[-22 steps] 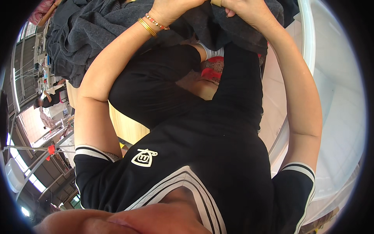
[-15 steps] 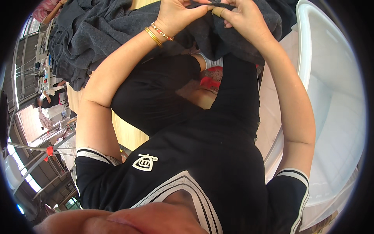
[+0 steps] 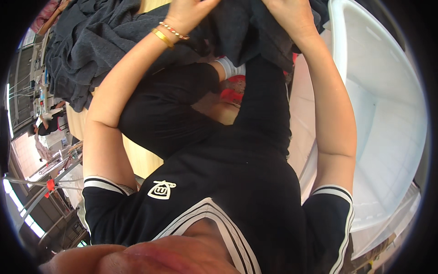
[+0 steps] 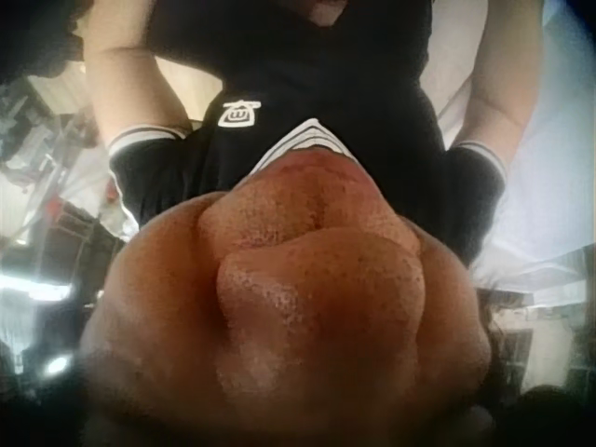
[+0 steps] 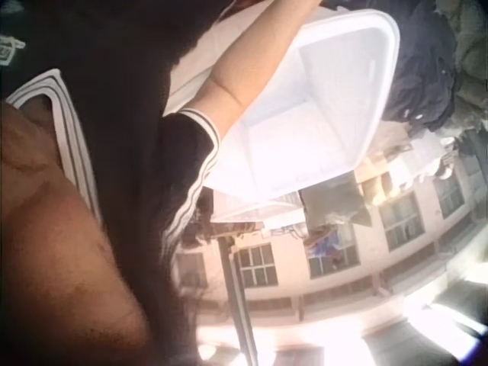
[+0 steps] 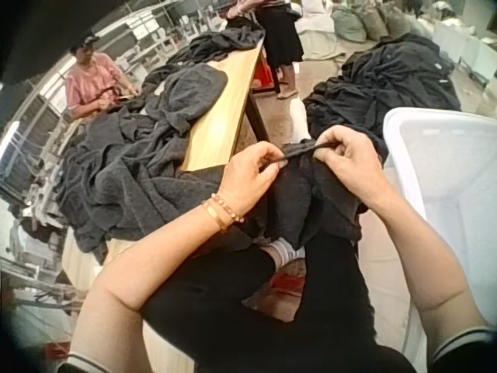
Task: Inspecting pieces of black fabric or clothing and sorting them into a bin.
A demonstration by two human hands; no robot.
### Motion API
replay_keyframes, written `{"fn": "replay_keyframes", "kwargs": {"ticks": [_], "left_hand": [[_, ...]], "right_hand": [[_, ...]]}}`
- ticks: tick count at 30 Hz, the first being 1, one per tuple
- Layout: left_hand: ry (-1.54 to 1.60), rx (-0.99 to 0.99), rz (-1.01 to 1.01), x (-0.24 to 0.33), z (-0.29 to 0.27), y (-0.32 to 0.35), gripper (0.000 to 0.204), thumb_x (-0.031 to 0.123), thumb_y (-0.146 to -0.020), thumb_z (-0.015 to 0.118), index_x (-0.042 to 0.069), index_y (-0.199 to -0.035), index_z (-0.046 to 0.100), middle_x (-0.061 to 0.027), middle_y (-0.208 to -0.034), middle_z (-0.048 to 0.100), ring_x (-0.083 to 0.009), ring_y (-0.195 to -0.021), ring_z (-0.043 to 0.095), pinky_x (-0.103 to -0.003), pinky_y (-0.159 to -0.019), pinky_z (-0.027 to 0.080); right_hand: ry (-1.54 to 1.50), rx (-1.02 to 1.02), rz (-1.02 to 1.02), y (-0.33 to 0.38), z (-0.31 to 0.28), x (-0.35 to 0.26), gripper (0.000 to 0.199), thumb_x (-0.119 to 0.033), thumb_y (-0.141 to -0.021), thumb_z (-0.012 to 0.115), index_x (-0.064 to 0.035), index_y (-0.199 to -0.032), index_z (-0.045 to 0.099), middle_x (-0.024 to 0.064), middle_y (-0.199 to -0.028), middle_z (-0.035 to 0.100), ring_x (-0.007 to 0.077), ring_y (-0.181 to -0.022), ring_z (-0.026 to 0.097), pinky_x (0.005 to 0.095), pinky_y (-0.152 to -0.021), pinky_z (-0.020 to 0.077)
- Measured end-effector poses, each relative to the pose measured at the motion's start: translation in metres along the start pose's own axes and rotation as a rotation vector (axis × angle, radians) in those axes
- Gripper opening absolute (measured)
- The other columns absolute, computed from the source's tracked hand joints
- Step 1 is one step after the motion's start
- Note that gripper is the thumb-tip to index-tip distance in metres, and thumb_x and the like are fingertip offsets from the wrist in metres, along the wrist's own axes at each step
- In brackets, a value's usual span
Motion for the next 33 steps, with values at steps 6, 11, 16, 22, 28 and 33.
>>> {"fn": "replay_keyframes", "kwargs": {"ticks": [6, 11, 16, 22, 28, 33], "left_hand": [[0.037, -0.059, -0.199, -0.041, 0.003, 0.003, 0.015, 0.012, -0.093, 0.071, 0.000, -0.100, 0.070, -0.0104, -0.084, 0.072, -0.0158, -0.076, 0.067, -0.030, -0.069, 0.053], [0.393, -0.046, -0.265, -0.089, 0.002, 0.000, 0.009, 0.010, -0.096, 0.067, 0.001, -0.098, 0.066, 0.0017, -0.084, 0.063, -0.0083, -0.077, 0.056, -0.025, -0.070, 0.047], [0.375, -0.016, -0.238, -0.096, -0.005, 0.000, 0.010, 0.010, -0.096, 0.067, 0.001, -0.100, 0.068, 0.0002, -0.089, 0.066, -0.0098, -0.082, 0.059, -0.025, -0.074, 0.049], [0.343, -0.047, -0.343, -0.105, 0.005, -0.001, 0.015, 0.015, -0.095, 0.070, 0.000, -0.097, 0.072, -0.0026, -0.087, 0.069, -0.0112, -0.079, 0.060, -0.026, -0.073, 0.050], [0.317, -0.112, -0.442, -0.116, 0.015, 0.005, 0.018, 0.018, -0.094, 0.072, 0.000, -0.097, 0.073, -0.0024, -0.083, 0.070, -0.0117, -0.075, 0.061, -0.028, -0.069, 0.050], [0.200, -0.189, -0.414, -0.118, 0.018, 0.007, 0.019, 0.020, -0.094, 0.072, 0.001, -0.093, 0.073, -0.0030, -0.077, 0.068, -0.0116, -0.074, 0.061, -0.028, -0.070, 0.050]], "right_hand": [[-0.289, 0.054, -0.096, -0.022, -0.025, 0.056, 0.010, -0.001, -0.090, 0.068, -0.0030, -0.100, 0.068, -0.0007, -0.082, 0.065, 0.0065, -0.074, 0.059, 0.0211, -0.065, 0.0476], [-0.515, -0.176, 0.212, -0.019, -0.015, 0.056, 0.011, -0.008, -0.096, 0.068, -0.0048, -0.106, 0.065, 0.0012, -0.085, 0.067, 0.0089, -0.077, 0.066, 0.0210, -0.070, 0.0531], [0.079, -0.540, 0.162, -0.012, -0.022, 0.055, 0.027, -0.031, -0.091, 0.074, -0.0046, -0.095, 0.074, -0.0013, -0.074, 0.066, 0.0053, -0.064, 0.064, 0.0191, -0.059, 0.0483], [0.505, -0.637, 0.104, 0.024, 0.025, 0.051, 0.044, -0.040, -0.076, 0.086, 0.0008, -0.089, 0.073, 0.0041, -0.072, 0.065, 0.0126, -0.064, 0.063, 0.0273, -0.059, 0.0487], [0.598, -0.778, 0.025, 0.011, 0.040, 0.088, 0.036, -0.029, -0.084, 0.082, -0.0015, -0.087, 0.058, 0.0005, -0.069, 0.050, 0.0093, -0.065, 0.050, 0.0290, -0.060, 0.0416], [-0.196, -0.446, 0.210, -0.022, -0.013, 0.095, 0.019, -0.019, -0.095, 0.072, -0.0083, -0.111, 0.072, -0.0024, -0.090, 0.063, 0.0078, -0.080, 0.059, 0.0220, -0.072, 0.0456]]}}
Point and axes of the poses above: each hand's wrist, its own y-axis away from the middle knuckle, its own z-axis out of the palm, x = y × z, the point moved 9 cm from there along -y, towards the middle knuckle
